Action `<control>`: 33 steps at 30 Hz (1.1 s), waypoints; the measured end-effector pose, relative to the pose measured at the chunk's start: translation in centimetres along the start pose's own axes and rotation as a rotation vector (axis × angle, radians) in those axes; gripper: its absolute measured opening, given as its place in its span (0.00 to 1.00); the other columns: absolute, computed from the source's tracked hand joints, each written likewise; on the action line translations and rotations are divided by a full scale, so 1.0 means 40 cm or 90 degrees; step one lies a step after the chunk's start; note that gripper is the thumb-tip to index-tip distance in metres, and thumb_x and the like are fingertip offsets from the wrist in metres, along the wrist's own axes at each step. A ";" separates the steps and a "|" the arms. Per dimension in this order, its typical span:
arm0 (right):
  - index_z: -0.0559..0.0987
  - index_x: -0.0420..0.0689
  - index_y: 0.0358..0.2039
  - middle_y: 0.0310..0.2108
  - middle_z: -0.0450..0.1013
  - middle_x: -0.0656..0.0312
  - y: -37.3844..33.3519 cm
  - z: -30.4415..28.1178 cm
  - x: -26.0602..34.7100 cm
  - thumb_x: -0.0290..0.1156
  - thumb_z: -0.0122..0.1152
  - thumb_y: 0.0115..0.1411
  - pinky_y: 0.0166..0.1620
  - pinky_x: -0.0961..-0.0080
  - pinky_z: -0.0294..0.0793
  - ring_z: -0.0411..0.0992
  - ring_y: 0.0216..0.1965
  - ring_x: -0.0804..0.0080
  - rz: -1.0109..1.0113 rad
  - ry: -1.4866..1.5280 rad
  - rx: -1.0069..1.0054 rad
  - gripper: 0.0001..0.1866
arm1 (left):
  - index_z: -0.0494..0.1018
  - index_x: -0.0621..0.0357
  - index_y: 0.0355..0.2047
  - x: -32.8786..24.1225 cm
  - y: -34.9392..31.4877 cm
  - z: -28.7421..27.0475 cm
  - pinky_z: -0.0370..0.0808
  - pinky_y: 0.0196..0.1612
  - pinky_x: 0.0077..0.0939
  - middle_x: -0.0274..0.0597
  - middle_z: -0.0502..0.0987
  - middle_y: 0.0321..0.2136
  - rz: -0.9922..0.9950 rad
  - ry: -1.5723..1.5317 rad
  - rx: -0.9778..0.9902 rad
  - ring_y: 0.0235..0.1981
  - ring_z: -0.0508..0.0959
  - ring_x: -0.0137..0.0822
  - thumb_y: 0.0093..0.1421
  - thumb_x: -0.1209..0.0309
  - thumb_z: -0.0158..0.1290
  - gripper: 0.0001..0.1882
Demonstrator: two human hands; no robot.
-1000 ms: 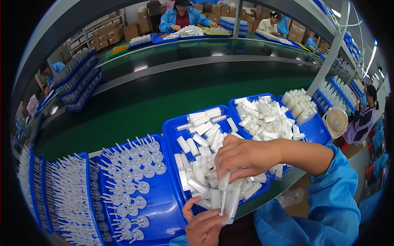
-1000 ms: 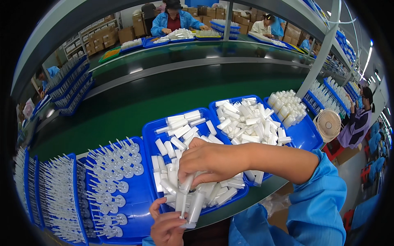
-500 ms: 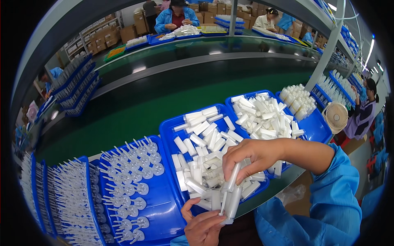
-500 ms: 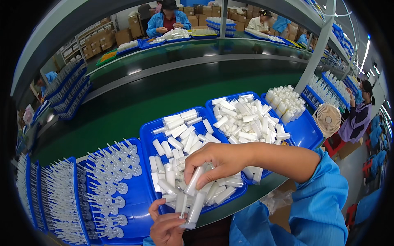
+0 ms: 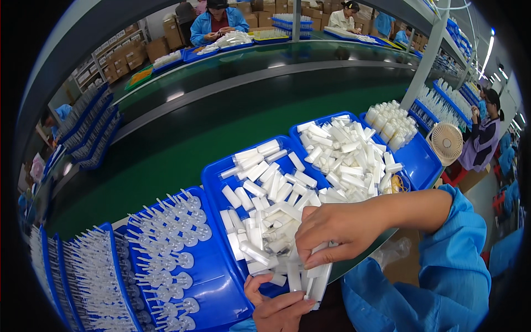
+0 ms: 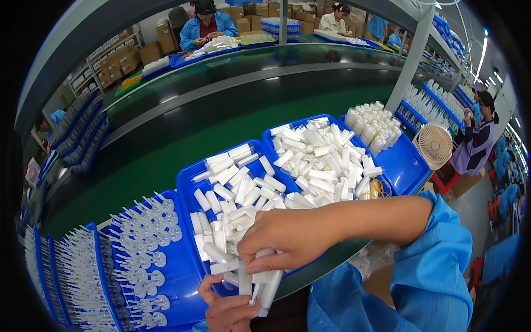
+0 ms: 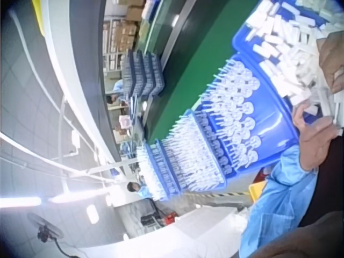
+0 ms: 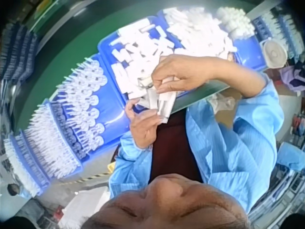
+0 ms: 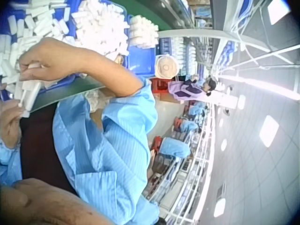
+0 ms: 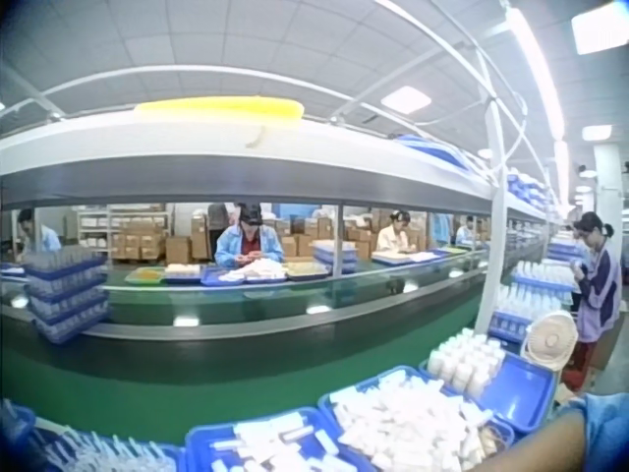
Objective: The recorder is assembling small white plastic sprayer components in a production environment.
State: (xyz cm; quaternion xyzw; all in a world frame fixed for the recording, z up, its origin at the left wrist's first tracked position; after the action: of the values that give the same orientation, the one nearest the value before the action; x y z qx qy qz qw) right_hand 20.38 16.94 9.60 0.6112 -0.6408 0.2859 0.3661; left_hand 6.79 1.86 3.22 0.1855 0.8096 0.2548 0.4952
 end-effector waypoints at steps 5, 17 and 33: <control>0.74 0.44 0.31 0.28 0.71 0.63 0.002 0.016 0.010 0.31 0.54 0.58 0.41 0.71 0.59 0.70 0.32 0.66 0.052 0.125 0.049 0.05 | 0.69 0.49 0.38 -0.011 -0.001 0.003 0.57 0.52 0.55 0.47 0.71 0.40 0.029 0.065 -0.072 0.48 0.66 0.54 0.52 0.66 0.57 0.14; 0.72 0.47 0.29 0.26 0.69 0.66 -0.010 0.074 0.022 0.34 0.54 0.58 0.39 0.68 0.55 0.69 0.32 0.68 0.001 0.032 -0.025 0.06 | 0.47 0.58 0.58 0.000 -0.005 0.034 0.66 0.50 0.42 0.55 0.64 0.48 -0.244 -0.275 -0.169 0.47 0.69 0.50 0.47 0.59 0.62 0.45; 0.73 0.52 0.41 0.49 0.63 0.59 -0.233 0.060 0.026 0.42 0.67 0.45 0.42 0.64 0.54 0.63 0.49 0.56 0.095 -0.398 -0.370 0.22 | 0.65 0.58 0.39 0.020 -0.012 0.135 0.69 0.40 0.34 0.45 0.70 0.31 -0.367 -0.902 0.272 0.36 0.71 0.41 0.41 0.75 0.65 0.25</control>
State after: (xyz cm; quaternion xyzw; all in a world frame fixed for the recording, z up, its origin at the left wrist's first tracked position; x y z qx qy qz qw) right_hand 29.38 13.56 8.32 0.4920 -0.8170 -0.0796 0.2900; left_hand 11.25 3.13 0.32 0.1774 0.3493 -0.2228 0.8927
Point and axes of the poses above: each hand's wrist, its own y-axis towards the middle knuckle, its own z-axis out of the palm, x = y × z, the point moved 3 cm from there along y, towards the middle knuckle
